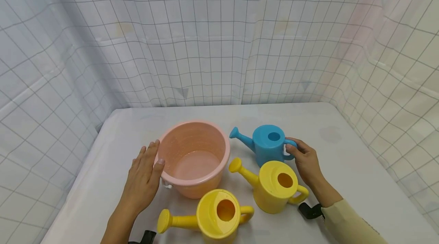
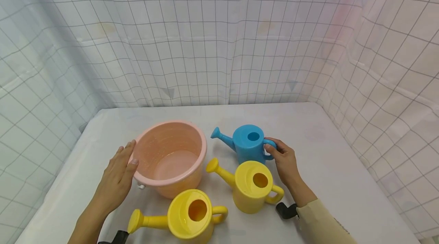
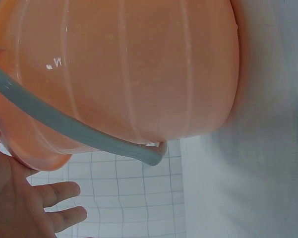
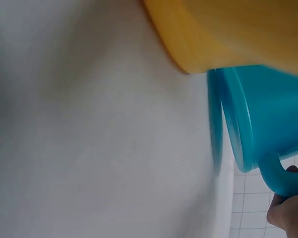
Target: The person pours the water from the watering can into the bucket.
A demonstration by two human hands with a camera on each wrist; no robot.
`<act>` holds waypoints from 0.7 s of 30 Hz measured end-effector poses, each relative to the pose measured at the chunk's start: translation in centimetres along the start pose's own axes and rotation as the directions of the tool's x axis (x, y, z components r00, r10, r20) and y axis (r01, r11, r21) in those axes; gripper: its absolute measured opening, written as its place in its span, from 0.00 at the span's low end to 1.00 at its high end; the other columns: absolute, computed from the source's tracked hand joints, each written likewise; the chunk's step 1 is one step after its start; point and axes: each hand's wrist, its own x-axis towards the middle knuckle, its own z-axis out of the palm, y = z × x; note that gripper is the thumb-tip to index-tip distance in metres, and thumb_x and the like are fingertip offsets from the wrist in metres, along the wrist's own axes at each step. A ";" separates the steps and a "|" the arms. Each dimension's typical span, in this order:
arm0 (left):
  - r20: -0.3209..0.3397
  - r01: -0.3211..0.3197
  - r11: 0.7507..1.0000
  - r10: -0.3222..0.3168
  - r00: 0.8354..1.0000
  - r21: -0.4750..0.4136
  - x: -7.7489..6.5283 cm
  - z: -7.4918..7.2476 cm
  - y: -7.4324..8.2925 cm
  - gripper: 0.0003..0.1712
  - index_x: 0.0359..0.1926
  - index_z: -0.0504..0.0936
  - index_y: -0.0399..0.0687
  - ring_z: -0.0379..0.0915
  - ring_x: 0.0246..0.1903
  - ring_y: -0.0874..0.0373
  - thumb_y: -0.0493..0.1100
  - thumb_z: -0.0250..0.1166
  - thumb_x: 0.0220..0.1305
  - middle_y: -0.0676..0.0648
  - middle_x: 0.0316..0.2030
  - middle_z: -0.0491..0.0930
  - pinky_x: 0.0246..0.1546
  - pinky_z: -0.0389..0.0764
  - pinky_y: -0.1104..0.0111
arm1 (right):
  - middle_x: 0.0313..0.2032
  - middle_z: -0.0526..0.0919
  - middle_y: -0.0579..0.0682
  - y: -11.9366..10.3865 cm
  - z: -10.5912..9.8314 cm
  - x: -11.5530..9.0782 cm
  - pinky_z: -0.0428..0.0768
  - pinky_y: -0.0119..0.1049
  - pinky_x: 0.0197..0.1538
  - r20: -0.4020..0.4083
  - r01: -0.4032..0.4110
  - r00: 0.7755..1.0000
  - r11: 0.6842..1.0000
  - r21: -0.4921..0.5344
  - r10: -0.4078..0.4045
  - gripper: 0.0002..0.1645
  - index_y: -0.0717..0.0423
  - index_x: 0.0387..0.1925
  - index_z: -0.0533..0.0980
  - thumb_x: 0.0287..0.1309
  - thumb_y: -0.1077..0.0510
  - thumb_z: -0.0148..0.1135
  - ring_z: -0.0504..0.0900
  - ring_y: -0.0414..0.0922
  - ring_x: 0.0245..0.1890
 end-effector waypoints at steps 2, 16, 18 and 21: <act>-0.002 -0.002 1.000 0.002 1.000 0.002 0.0 0.0 0.0 0.31 0.74 0.48 0.60 0.39 0.73 0.36 0.54 0.42 0.73 0.39 0.73 0.51 0.65 0.42 0.33 | 0.47 0.78 0.32 0.0 0.0 0.0 0.67 0.43 0.67 0.000 -0.005 1.000 1.000 -0.001 0.005 0.29 0.57 0.59 0.71 0.63 0.45 0.56 0.73 0.33 0.54; 0.004 0.004 1.000 -0.004 1.000 -0.009 0.0 -0.1 0.2 0.31 0.74 0.48 0.60 0.39 0.73 0.37 0.54 0.41 0.74 0.39 0.73 0.51 0.65 0.41 0.34 | 0.51 0.78 0.36 0.4 0.3 -0.1 0.59 0.55 0.70 -0.010 -0.071 0.997 0.996 -0.059 0.070 0.33 0.54 0.59 0.72 0.59 0.39 0.59 0.67 0.44 0.63; 0.002 0.004 1.000 -0.004 1.000 -0.009 0.0 -0.1 0.1 0.31 0.74 0.48 0.60 0.39 0.73 0.37 0.54 0.41 0.74 0.39 0.73 0.51 0.65 0.41 0.34 | 0.52 0.79 0.37 0.4 0.3 -0.2 0.60 0.55 0.70 -0.007 -0.086 0.996 0.994 -0.070 0.086 0.33 0.54 0.59 0.72 0.58 0.39 0.59 0.68 0.45 0.63; -0.003 0.004 1.000 -0.004 1.000 -0.007 0.0 0.0 0.0 0.31 0.74 0.48 0.60 0.39 0.73 0.37 0.54 0.42 0.74 0.39 0.73 0.51 0.65 0.42 0.33 | 0.54 0.79 0.42 0.4 0.4 -0.3 0.60 0.55 0.70 0.002 -0.108 0.994 0.990 -0.086 0.109 0.33 0.53 0.59 0.72 0.59 0.39 0.59 0.68 0.47 0.64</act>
